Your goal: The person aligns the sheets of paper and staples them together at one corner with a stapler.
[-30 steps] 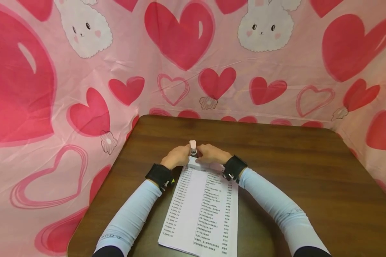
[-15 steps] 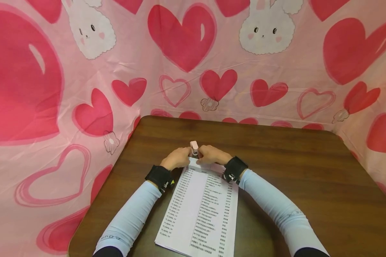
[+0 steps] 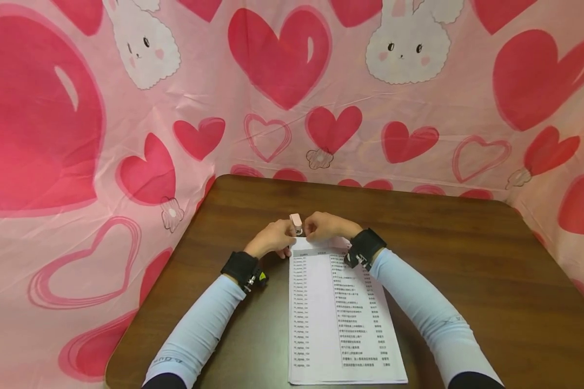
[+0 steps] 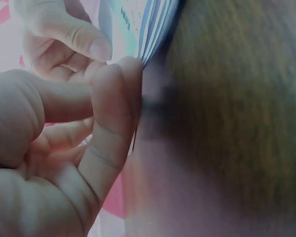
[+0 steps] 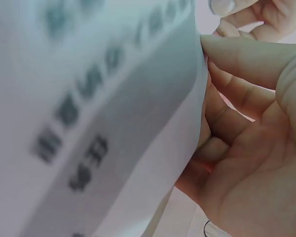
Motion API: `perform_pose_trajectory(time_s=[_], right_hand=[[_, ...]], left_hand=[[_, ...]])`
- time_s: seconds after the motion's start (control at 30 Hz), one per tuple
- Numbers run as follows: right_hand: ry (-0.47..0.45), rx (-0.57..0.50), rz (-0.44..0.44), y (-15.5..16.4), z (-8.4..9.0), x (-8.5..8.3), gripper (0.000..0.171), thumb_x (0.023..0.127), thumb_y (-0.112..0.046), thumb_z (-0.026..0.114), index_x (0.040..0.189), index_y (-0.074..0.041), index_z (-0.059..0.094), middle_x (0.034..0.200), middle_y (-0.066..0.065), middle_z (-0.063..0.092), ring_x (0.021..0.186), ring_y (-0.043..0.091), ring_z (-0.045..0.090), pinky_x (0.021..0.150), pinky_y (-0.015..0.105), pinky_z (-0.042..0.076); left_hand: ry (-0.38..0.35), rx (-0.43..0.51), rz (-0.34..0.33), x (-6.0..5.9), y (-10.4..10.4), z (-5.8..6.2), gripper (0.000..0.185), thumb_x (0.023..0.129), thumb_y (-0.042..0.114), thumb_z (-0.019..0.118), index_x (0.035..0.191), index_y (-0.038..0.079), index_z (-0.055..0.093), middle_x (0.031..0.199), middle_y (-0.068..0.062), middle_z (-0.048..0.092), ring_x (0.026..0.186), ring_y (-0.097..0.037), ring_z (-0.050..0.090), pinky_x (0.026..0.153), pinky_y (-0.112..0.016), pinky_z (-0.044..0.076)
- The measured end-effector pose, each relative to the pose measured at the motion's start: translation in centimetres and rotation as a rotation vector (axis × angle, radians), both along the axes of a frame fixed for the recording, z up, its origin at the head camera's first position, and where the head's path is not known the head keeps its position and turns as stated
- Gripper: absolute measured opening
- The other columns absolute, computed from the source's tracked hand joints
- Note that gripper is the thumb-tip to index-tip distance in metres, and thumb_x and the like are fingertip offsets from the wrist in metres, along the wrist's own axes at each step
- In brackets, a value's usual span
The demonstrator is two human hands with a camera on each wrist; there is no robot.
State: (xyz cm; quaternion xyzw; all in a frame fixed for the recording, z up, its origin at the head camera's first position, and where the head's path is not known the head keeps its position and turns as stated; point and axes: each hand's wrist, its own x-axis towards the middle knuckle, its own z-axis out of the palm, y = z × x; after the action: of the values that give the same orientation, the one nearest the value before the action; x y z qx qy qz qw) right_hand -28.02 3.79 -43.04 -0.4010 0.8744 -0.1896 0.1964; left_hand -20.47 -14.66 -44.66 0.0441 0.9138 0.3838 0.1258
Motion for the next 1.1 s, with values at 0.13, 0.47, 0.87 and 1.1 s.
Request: perform_pose_trajectory(time_s=[0.13, 0.47, 0.87, 1.1], right_hand=[[0.0, -0.012, -0.045, 0.2, 0.0, -0.5, 0.007, 0.087, -0.012, 0.063, 0.081, -0.015, 0.067, 0.078, -0.003, 0.061, 0.076, 0.014, 0.055, 0.07, 0.028, 0.044], [-0.023, -0.072, -0.105, -0.2, -0.6, -1.4, 0.008, 0.086, -0.009, 0.064, 0.081, -0.012, 0.07, 0.076, -0.003, 0.06, 0.076, 0.015, 0.055, 0.069, 0.027, 0.043], [-0.048, -0.092, -0.119, -0.4, -0.9, -2.8, 0.009, 0.085, -0.009, 0.066, 0.077, -0.012, 0.069, 0.073, -0.005, 0.058, 0.073, 0.013, 0.054, 0.066, 0.024, 0.042], [-0.092, -0.057, -0.107, -0.4, -0.9, -3.0, 0.011, 0.085, -0.008, 0.064, 0.076, -0.012, 0.069, 0.072, -0.004, 0.058, 0.072, 0.013, 0.053, 0.066, 0.025, 0.042]], left_hand=[[0.002, 0.102, 0.073, -0.5, 0.0, -0.5, 0.008, 0.092, 0.008, 0.064, 0.099, 0.005, 0.061, 0.092, -0.012, 0.065, 0.057, -0.017, 0.065, 0.052, -0.029, 0.056], [0.044, 0.194, 0.192, -1.1, -0.6, -1.2, 0.011, 0.09, 0.008, 0.067, 0.099, 0.001, 0.067, 0.087, -0.011, 0.065, 0.059, -0.016, 0.064, 0.054, -0.027, 0.056], [0.054, 0.146, 0.221, -2.0, -0.5, -1.2, 0.008, 0.089, 0.009, 0.067, 0.093, 0.002, 0.066, 0.078, -0.009, 0.063, 0.06, -0.015, 0.062, 0.052, -0.026, 0.055], [0.036, 0.105, 0.19, -2.1, -0.4, -1.2, 0.006, 0.088, 0.009, 0.066, 0.092, 0.004, 0.065, 0.081, -0.009, 0.064, 0.062, -0.015, 0.063, 0.053, -0.026, 0.054]])
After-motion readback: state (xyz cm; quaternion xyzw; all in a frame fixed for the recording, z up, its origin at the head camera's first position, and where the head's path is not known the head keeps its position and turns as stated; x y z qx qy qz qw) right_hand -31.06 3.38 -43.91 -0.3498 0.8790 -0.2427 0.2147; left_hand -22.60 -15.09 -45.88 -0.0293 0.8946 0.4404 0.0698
